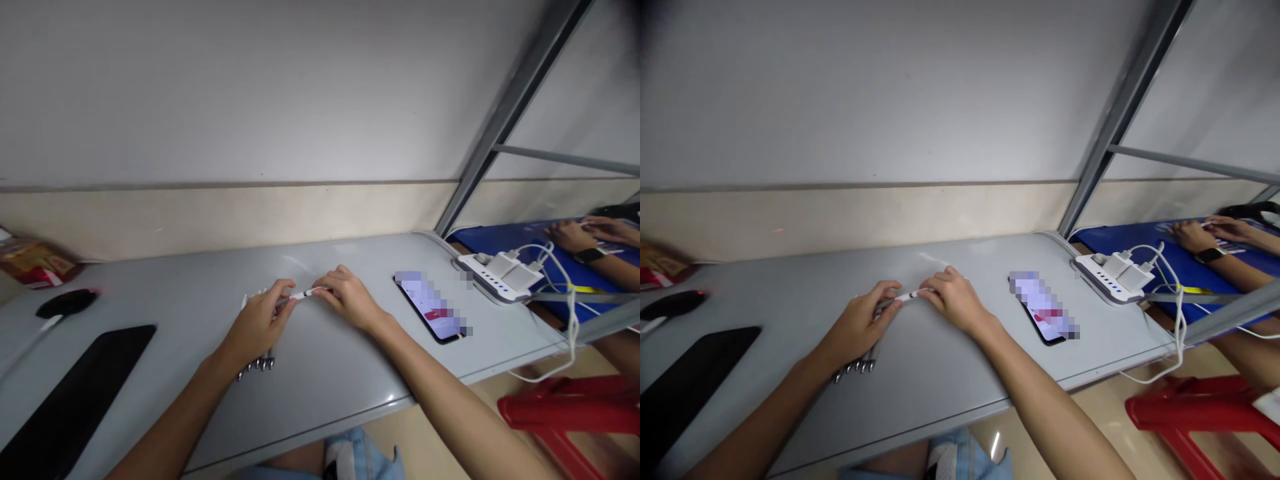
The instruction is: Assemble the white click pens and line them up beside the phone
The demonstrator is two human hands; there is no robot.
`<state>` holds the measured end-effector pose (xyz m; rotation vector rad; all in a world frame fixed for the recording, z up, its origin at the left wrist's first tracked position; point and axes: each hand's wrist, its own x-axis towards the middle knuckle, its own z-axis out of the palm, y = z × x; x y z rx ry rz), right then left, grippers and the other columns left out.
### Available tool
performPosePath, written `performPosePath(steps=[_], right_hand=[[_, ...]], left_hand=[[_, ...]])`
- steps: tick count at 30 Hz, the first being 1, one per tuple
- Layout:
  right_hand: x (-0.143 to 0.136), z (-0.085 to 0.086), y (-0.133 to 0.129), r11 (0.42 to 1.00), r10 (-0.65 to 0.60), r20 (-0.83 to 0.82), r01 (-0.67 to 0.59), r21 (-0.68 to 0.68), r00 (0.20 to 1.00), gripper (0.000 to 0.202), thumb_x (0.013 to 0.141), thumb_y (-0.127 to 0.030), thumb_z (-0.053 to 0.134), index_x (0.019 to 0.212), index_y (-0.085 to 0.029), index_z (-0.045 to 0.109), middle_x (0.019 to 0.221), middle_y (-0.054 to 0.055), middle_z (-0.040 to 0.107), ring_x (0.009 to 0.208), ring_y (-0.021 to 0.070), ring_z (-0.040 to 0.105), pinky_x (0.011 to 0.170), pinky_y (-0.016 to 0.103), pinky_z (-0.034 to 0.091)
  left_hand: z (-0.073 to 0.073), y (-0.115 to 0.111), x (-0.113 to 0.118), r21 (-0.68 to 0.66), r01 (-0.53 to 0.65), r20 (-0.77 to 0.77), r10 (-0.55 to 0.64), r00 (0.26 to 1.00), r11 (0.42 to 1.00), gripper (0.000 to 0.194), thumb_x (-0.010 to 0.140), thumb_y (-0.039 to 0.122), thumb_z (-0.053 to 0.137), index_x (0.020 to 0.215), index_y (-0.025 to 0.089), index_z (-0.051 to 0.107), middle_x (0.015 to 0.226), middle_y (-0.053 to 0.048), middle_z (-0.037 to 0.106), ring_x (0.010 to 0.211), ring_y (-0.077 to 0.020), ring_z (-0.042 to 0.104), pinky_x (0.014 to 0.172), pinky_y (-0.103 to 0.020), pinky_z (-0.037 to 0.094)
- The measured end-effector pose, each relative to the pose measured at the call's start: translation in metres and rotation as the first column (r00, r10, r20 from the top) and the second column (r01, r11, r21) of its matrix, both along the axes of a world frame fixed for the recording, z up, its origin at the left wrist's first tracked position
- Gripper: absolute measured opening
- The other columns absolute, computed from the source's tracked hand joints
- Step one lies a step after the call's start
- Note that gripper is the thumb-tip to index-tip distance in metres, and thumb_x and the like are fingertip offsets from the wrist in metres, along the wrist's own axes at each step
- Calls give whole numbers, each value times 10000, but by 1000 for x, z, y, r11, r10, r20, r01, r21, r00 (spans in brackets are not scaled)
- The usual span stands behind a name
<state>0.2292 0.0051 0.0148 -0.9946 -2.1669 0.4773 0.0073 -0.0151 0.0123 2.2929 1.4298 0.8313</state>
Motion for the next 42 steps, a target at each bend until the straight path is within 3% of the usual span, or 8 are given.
performPosePath(steps=[3, 7, 12, 17, 24, 33, 38, 42], right_hand=[[2, 2, 2, 983, -44, -178, 11, -182, 983, 298, 950, -407, 482, 886, -205, 691, 794, 34, 641, 724, 158, 493, 713, 285, 362], [7, 3, 3, 853, -44, -299, -120, -508, 953, 445, 917, -531, 471, 786, -155, 671, 599, -24, 465, 553, 103, 368, 544, 242, 268], [10, 2, 5, 749, -47, -311, -172, -640, 949, 540, 916, -595, 412, 705, -151, 637, 559, -37, 379, 495, 87, 291, 503, 245, 227], [7, 1, 4, 817, 29, -264, -175, -550, 964, 475, 928, -547, 425, 691, -163, 574, 576, -39, 371, 527, 94, 312, 524, 241, 249], [-4, -2, -2, 985, 39, -150, -64, -162, 988, 340, 981, -379, 418, 754, -165, 552, 656, -25, 475, 612, 103, 402, 601, 230, 308], [1, -6, 1, 939, 73, 72, -93, 332, 995, 304, 1003, -351, 386, 890, -163, 597, 786, 71, 593, 758, 175, 455, 716, 280, 373], [-3, -7, 0, 982, -25, -24, 29, 187, 999, 314, 990, -352, 408, 842, -162, 610, 755, 50, 593, 717, 154, 475, 686, 270, 359], [-4, -3, -2, 962, -78, -161, 32, -271, 984, 402, 962, -434, 424, 726, -161, 599, 600, -14, 475, 571, 108, 389, 573, 248, 292]], left_hand=[[-4, 2, -2, 130, 20, -142, -2, 990, 991, 266, 967, 361, 373, 1097, 222, 559, 1022, -57, 656, 922, -206, 598, 821, -344, 454], [-1, 3, -1, 196, 49, -226, -4, 974, 979, 271, 986, 306, 316, 1010, 194, 561, 923, -58, 614, 874, -209, 533, 790, -348, 422], [0, 3, 0, 210, 86, -293, -21, 956, 974, 270, 993, 257, 285, 1028, 203, 547, 933, -45, 608, 867, -211, 492, 786, -358, 386], [-2, 6, -1, 248, 26, -287, 47, 957, 969, 241, 955, 175, 314, 826, 198, 517, 777, -33, 583, 765, -207, 451, 707, -347, 359], [-2, 8, -7, 233, -23, -193, 69, 979, 972, 205, 827, 54, 366, 733, 199, 476, 687, -17, 516, 714, -192, 466, 682, -326, 361], [-2, 10, -10, 106, 31, -72, -24, 997, 994, 221, 904, 159, 348, 739, 200, 489, 700, -5, 509, 698, -171, 492, 661, -299, 376], [-4, 9, -9, 142, 35, -79, -24, 997, 989, 286, 987, 283, 308, 879, 196, 558, 777, -13, 556, 782, -178, 504, 740, -316, 387], [-1, 8, -8, 360, 58, -305, 59, 950, 931, 233, 981, 268, 361, 1035, 192, 574, 900, -46, 616, 844, -212, 492, 766, -362, 344]])
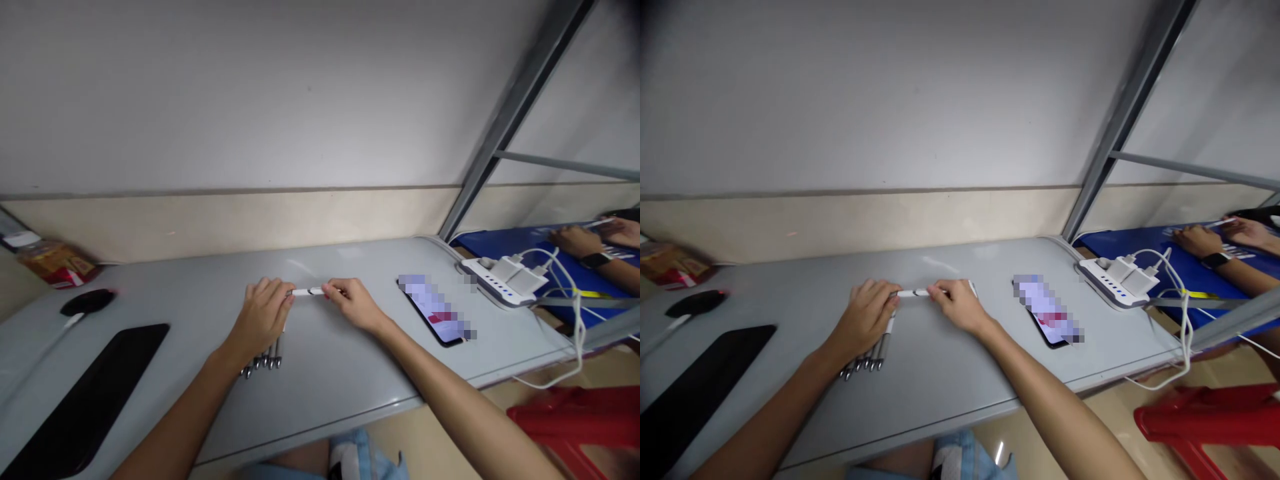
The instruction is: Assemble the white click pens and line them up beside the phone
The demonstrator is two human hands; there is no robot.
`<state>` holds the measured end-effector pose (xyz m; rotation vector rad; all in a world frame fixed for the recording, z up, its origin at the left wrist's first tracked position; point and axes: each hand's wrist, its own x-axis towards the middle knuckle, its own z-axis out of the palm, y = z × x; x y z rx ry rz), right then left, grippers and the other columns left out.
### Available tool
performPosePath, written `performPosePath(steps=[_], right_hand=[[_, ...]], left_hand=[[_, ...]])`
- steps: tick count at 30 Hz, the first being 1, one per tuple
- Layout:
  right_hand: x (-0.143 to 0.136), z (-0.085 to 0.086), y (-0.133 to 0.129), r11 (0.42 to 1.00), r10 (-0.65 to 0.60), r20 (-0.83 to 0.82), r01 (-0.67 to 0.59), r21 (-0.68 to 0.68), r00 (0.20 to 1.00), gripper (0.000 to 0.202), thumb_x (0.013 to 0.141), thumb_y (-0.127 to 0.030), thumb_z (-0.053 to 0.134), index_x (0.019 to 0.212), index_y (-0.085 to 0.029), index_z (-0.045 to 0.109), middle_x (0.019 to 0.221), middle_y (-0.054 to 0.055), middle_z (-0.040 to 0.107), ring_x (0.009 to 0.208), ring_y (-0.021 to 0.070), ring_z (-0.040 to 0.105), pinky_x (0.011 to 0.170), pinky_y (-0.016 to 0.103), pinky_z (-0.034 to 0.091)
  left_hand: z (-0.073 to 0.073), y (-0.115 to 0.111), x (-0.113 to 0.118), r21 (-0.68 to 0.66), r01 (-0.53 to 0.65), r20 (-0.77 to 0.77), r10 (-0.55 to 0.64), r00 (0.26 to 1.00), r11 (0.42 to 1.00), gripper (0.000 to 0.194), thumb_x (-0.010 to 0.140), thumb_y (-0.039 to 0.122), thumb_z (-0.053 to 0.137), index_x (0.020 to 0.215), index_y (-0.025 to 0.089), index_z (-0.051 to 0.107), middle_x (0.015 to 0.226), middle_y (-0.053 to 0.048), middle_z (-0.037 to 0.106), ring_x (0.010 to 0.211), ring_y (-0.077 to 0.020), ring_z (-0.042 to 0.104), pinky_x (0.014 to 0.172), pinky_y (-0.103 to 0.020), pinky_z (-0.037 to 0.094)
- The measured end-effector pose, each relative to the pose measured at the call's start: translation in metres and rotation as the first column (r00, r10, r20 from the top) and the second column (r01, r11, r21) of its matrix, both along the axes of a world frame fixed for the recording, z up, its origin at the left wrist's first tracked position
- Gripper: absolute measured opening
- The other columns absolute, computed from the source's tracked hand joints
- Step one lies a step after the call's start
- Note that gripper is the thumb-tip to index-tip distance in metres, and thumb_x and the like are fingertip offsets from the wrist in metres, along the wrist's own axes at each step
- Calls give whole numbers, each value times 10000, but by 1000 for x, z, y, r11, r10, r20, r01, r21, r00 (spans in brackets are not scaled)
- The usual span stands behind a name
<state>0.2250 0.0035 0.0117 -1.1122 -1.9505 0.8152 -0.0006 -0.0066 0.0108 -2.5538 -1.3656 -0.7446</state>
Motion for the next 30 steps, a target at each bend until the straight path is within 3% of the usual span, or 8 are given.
performPosePath(steps=[3, 6, 9, 12, 16, 19, 23, 30], right_hand=[[5, 4, 0, 888, 95, -174, -162, -429, 980, 464, 931, -510, 430, 665, -154, 565, 529, -39, 375, 491, 89, 305, 496, 245, 229], [9, 6, 0, 729, 135, -293, -295, -618, 947, 435, 899, -533, 470, 680, -162, 531, 508, -60, 328, 457, 82, 249, 462, 247, 183], [8, 6, -1, 834, 184, -232, -276, -478, 955, 438, 921, -531, 445, 685, -169, 517, 528, -52, 353, 483, 90, 285, 486, 243, 225], [6, 6, -2, 978, 205, 2, -205, -26, 979, 376, 960, -440, 443, 732, -165, 560, 638, -8, 488, 594, 112, 407, 599, 246, 322], [7, 6, -1, 934, 111, 152, -156, 320, 982, 254, 973, -336, 463, 931, -164, 645, 863, 69, 615, 822, 164, 526, 771, 279, 389], [8, 4, 0, 953, 83, 147, -122, 278, 986, 247, 941, -353, 533, 1074, -183, 651, 925, 68, 648, 836, 164, 555, 770, 274, 409], [4, 1, -1, 985, 71, 131, -90, 145, 989, 282, 977, -322, 446, 925, -175, 682, 784, 32, 658, 671, 127, 535, 669, 253, 395], [5, 3, -1, 996, 14, -28, -12, 90, 1000, 175, 891, -319, 580, 949, -174, 657, 847, 36, 653, 752, 137, 559, 666, 242, 402]], left_hand=[[2, -1, 0, 168, -1, -171, 30, 985, 986, 213, 962, 219, 385, 1008, 181, 589, 896, -68, 624, 825, -233, 477, 723, -371, 319], [1, -1, -1, 184, 70, -201, -32, 979, 980, 200, 933, 145, 389, 865, 179, 574, 793, -59, 604, 784, -228, 468, 694, -360, 320], [-3, -1, -2, 115, 87, -106, -75, 992, 990, 217, 896, 86, 384, 759, 190, 516, 706, -38, 564, 723, -208, 455, 675, -341, 333], [-8, 1, -3, 27, 68, 21, -69, 997, 997, 225, 879, 73, 368, 730, 198, 481, 664, -20, 527, 678, -191, 449, 661, -322, 352], [-14, 4, -4, -99, 50, 111, -39, 993, 994, 193, 875, 89, 367, 774, 198, 489, 725, -21, 541, 716, -184, 490, 666, -304, 372], [-14, 4, -5, -141, 30, 108, -15, 994, 990, 199, 907, 113, 350, 815, 198, 504, 783, -22, 561, 756, -181, 500, 707, -309, 374], [-7, 1, -5, -133, 23, 36, -18, 999, 991, 229, 966, 195, 324, 879, 199, 536, 837, -29, 586, 820, -194, 499, 750, -334, 350], [-1, -5, 2, -184, 2, 54, 8, 999, 983, 280, 1003, 298, 295, 943, 200, 551, 887, -32, 615, 870, -193, 511, 788, -353, 333]])
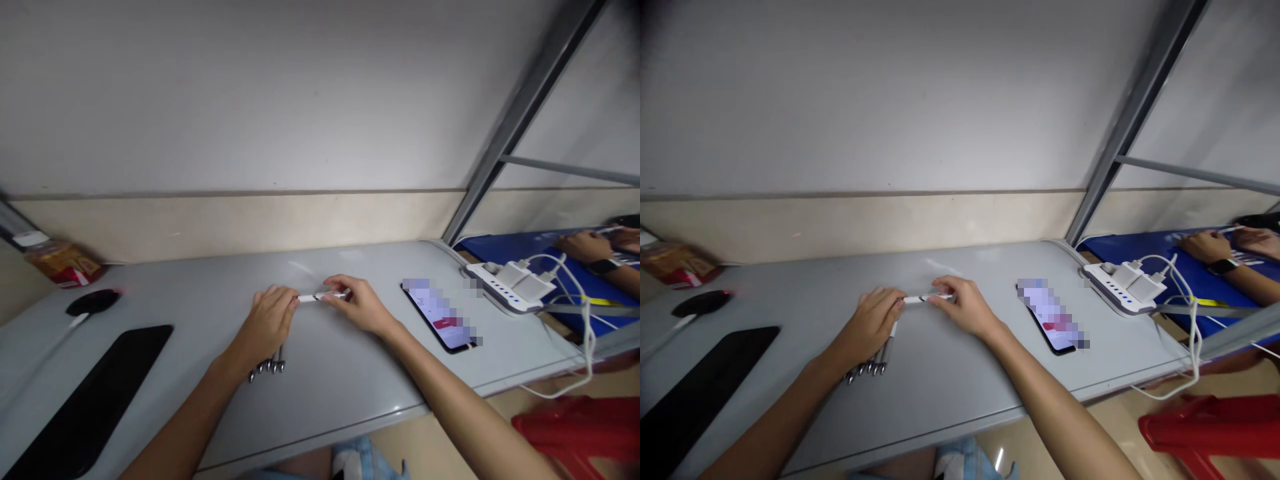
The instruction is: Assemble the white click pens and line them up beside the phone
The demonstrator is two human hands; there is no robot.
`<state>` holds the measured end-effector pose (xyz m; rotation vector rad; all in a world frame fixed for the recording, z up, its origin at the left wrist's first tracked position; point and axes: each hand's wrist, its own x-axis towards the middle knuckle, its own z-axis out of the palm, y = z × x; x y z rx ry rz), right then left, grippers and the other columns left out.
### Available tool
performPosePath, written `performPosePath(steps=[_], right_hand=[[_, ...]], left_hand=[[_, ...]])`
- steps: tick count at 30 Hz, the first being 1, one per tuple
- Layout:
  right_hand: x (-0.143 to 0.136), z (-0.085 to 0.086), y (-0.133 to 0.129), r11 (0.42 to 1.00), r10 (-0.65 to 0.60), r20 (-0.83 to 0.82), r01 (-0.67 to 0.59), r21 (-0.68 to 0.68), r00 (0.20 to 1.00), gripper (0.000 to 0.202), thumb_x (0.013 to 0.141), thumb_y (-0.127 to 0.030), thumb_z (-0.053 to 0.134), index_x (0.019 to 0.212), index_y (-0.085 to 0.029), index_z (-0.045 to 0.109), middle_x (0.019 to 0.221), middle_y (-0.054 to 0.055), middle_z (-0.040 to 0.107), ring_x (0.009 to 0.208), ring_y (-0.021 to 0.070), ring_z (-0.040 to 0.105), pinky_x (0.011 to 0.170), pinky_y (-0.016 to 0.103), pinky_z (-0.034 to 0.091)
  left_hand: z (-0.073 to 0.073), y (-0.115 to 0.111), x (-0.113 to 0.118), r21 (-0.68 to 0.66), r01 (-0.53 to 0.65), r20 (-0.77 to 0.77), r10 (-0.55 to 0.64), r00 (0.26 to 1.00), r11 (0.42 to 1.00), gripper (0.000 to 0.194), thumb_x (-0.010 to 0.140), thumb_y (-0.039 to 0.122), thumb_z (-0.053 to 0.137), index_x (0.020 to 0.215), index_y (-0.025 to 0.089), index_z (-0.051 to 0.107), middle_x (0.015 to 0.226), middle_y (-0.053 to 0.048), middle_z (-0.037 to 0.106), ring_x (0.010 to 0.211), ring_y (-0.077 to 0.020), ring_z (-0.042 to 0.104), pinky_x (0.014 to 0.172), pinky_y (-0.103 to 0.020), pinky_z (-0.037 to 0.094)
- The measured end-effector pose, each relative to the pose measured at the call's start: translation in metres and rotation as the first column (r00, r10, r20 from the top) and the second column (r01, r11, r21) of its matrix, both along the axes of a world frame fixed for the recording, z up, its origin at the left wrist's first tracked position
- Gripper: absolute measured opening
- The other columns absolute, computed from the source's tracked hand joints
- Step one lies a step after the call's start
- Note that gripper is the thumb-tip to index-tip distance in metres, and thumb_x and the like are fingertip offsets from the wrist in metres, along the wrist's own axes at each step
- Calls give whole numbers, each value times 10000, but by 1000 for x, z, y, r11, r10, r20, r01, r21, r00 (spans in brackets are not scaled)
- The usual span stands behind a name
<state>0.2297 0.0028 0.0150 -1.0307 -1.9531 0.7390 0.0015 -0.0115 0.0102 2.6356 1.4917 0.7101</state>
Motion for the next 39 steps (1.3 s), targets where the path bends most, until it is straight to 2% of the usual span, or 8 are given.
performPosePath(steps=[7, 12, 15, 19, 24, 29, 35, 39], right_hand=[[1, -2, 1, 1000, 5, 7, -5, 10, 1000, 164, 823, -255, 641, 968, -177, 638, 915, 36, 654, 792, 143, 563, 693, 243, 401], [-1, -4, 1, 1000, 8, 69, -9, 18, 998, 127, 891, -232, 536, 856, -171, 640, 795, 27, 639, 700, 131, 540, 665, 248, 387], [0, -4, 1, 995, -35, 2, 35, 97, 999, 217, 800, -179, 644, 1016, -177, 621, 918, 40, 643, 807, 147, 561, 709, 246, 405], [3, -4, 2, 999, 34, 99, -34, 0, 994, 164, 897, -269, 562, 999, -181, 655, 814, 23, 659, 697, 134, 556, 666, 251, 402], [1, -5, 3, 986, -3, 79, -10, 166, 997, 153, 791, -168, 680, 939, -175, 645, 942, 51, 666, 843, 164, 586, 747, 269, 428], [-2, -8, 1, 981, 71, 176, -101, 167, 982, 176, 926, -215, 541, 1046, -207, 669, 1014, 66, 691, 909, 175, 618, 827, 303, 443], [2, -13, 5, 945, -48, 269, -43, 324, 962, 156, 858, -99, 594, 955, -198, 667, 929, 61, 650, 902, 191, 562, 795, 295, 430], [7, -12, 9, 938, -120, 284, 15, 346, 951, 173, 844, -68, 578, 933, -192, 657, 897, 59, 656, 845, 185, 560, 768, 289, 417]], left_hand=[[-2, -1, 2, -15, -18, 18, 18, 1000, 1000, 240, 994, 312, 332, 1024, 213, 548, 966, -37, 632, 915, -201, 526, 806, -357, 337], [-3, -1, 1, -28, -10, 7, 11, 1000, 1000, 222, 994, 304, 344, 1044, 214, 541, 972, -29, 632, 928, -203, 530, 820, -362, 321], [-4, -1, 2, -36, -16, 7, 16, 1000, 999, 226, 999, 299, 332, 1034, 217, 540, 951, -22, 625, 911, -196, 532, 816, -357, 316], [-2, -2, 4, -36, -20, -8, 20, 1000, 999, 233, 1000, 299, 327, 1017, 212, 542, 936, -29, 626, 908, -198, 524, 807, -354, 316], [0, -3, 5, -53, -16, -36, 14, 999, 998, 264, 1003, 297, 309, 974, 212, 557, 882, -25, 624, 872, -198, 514, 781, -349, 310], [-3, -2, 4, -19, 2, -45, -3, 999, 1000, 278, 1003, 291, 318, 939, 211, 576, 889, -24, 634, 876, -191, 507, 766, -342, 302], [-4, -2, 4, -30, -4, -67, 2, 998, 1000, 337, 1007, 286, 286, 859, 197, 574, 853, -25, 626, 842, -189, 516, 755, -340, 309], [-1, -4, 3, -35, -9, -14, 9, 1000, 999, 299, 999, 288, 315, 1117, 248, 588, 975, -32, 653, 935, -201, 534, 808, -354, 330]])
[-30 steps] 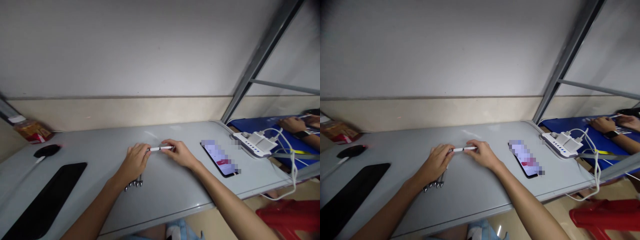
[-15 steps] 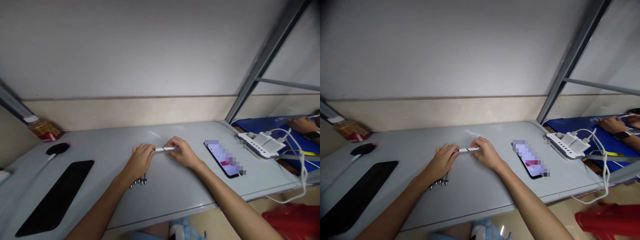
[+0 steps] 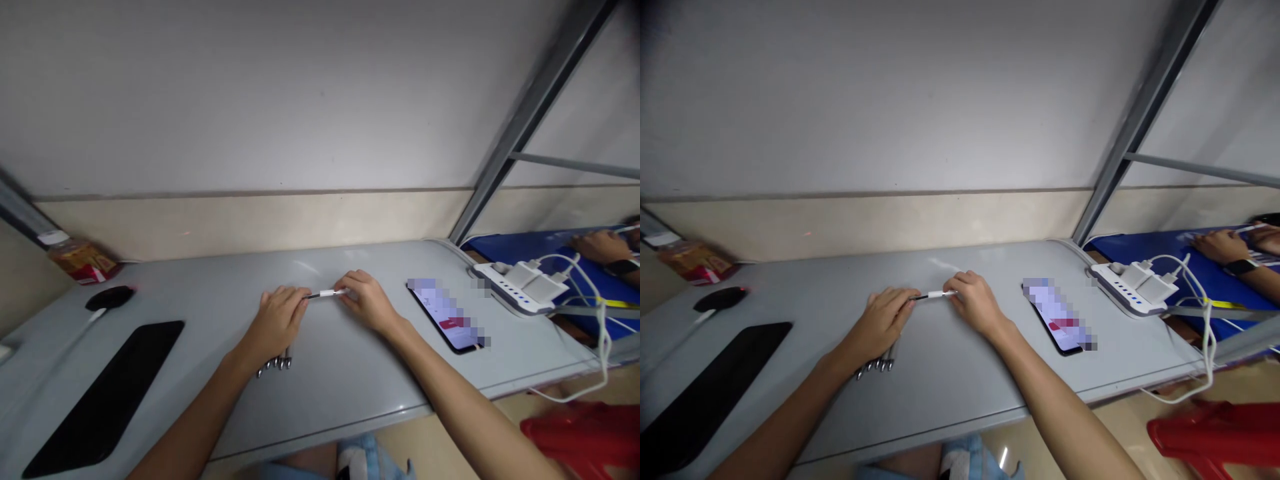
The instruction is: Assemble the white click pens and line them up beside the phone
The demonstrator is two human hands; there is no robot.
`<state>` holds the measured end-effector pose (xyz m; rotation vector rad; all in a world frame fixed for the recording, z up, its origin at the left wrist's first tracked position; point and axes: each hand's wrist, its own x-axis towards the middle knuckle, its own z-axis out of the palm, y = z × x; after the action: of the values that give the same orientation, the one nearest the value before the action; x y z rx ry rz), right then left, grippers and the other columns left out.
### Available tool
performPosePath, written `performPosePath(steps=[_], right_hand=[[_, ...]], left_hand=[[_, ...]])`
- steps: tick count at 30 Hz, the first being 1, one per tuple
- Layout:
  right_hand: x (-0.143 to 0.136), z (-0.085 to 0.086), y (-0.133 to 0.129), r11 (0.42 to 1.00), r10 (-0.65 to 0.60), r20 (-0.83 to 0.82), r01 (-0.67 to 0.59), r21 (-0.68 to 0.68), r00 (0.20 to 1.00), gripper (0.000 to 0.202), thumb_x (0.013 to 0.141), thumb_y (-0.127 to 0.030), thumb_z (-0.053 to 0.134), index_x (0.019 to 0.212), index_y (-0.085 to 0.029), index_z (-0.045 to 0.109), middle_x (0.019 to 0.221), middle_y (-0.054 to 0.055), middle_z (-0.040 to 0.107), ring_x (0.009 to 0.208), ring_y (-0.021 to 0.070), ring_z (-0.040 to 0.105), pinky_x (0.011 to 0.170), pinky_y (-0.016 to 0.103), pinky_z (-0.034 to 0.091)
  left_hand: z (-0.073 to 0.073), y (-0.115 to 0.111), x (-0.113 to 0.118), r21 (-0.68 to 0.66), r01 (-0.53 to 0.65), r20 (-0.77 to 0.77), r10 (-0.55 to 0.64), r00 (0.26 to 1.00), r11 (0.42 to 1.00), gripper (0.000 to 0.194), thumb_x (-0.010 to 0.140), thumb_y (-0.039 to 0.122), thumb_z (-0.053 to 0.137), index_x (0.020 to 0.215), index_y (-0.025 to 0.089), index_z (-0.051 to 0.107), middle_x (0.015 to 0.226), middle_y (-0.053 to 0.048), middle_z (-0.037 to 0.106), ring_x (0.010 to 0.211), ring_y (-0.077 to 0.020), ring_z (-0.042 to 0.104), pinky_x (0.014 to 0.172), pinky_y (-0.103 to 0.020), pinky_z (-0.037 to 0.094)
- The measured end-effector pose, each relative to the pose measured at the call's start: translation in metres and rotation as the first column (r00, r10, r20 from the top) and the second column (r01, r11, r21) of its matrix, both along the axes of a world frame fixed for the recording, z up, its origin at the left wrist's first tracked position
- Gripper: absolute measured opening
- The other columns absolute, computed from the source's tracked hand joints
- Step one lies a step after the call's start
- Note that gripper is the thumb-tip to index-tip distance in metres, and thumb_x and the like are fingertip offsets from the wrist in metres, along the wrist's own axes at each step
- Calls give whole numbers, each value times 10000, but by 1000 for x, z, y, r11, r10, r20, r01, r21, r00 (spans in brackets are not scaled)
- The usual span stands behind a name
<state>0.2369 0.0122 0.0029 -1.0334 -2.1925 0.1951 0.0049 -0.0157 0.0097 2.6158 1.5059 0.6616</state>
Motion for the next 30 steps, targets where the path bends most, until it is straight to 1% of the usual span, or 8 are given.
performPosePath(steps=[3, 6, 9, 15, 19, 24, 27, 30], right_hand=[[7, 1, 3, 995, -96, -13, 96, -38, 995, 222, 831, -45, 554, 947, -201, 661, 893, 54, 672, 812, 179, 586, 744, 282, 413], [13, 1, 6, 981, -179, -14, 178, -82, 984, 273, 826, -40, 537, 992, -208, 674, 918, 58, 690, 803, 181, 613, 728, 276, 416], [15, 1, 7, 978, -198, -22, 196, -76, 980, 269, 870, -76, 511, 1022, -212, 686, 933, 69, 698, 802, 183, 624, 723, 277, 420], [8, 4, 3, 999, -22, 16, 22, -36, 1000, 248, 918, -124, 516, 1061, -226, 690, 985, 72, 687, 869, 176, 620, 793, 293, 423], [-1, 1, -1, 999, 41, 31, -41, -9, 999, 254, 935, -176, 530, 1115, -257, 689, 1001, 72, 669, 929, 189, 585, 834, 322, 417], [-7, 3, -5, 990, 140, -93, -142, -20, 986, 219, 936, -217, 542, 1073, -235, 713, 987, 72, 689, 918, 186, 586, 848, 328, 425], [-7, 6, -6, 975, 152, -231, -184, -123, 961, 165, 904, -271, 607, 1005, -229, 729, 969, 57, 716, 900, 177, 613, 840, 306, 432], [-6, 7, -6, 924, 108, -308, -211, -321, 945, 223, 903, -372, 592, 925, -196, 728, 858, 37, 709, 777, 156, 608, 709, 261, 427]], left_hand=[[1, 1, -1, 24, -12, 21, 11, 1000, 1000, 339, 990, 262, 324, 1226, 293, 565, 997, -33, 661, 958, -204, 544, 832, -362, 338], [0, 3, -2, 52, -57, 29, 55, 998, 997, 337, 987, 260, 317, 1177, 276, 595, 964, -43, 669, 925, -210, 548, 821, -367, 342], [0, 4, -3, 58, -78, 30, 76, 997, 995, 309, 982, 268, 334, 1145, 266, 596, 976, -46, 674, 927, -217, 546, 815, -368, 342], [-3, 3, -2, 34, -55, 19, 55, 998, 998, 286, 985, 277, 338, 1125, 271, 587, 977, -36, 672, 921, -215, 542, 805, -365, 328], [-3, 0, 2, 8, -30, 25, 30, 999, 1000, 273, 997, 302, 322, 1096, 262, 574, 973, -28, 663, 928, -210, 546, 815, -367, 326], [-3, 1, 3, -28, -15, 56, 16, 998, 1000, 227, 993, 294, 348, 974, 202, 555, 934, -32, 636, 918, -198, 542, 825, -362, 342], [-3, 3, 0, -16, 35, 37, -34, 999, 999, 216, 989, 269, 357, 961, 198, 559, 908, -31, 621, 906, -200, 523, 803, -351, 346], [-2, 3, -1, 28, 76, 4, -76, 997, 997, 228, 992, 258, 347, 968, 193, 563, 911, -37, 618, 894, -204, 497, 786, -348, 346]])
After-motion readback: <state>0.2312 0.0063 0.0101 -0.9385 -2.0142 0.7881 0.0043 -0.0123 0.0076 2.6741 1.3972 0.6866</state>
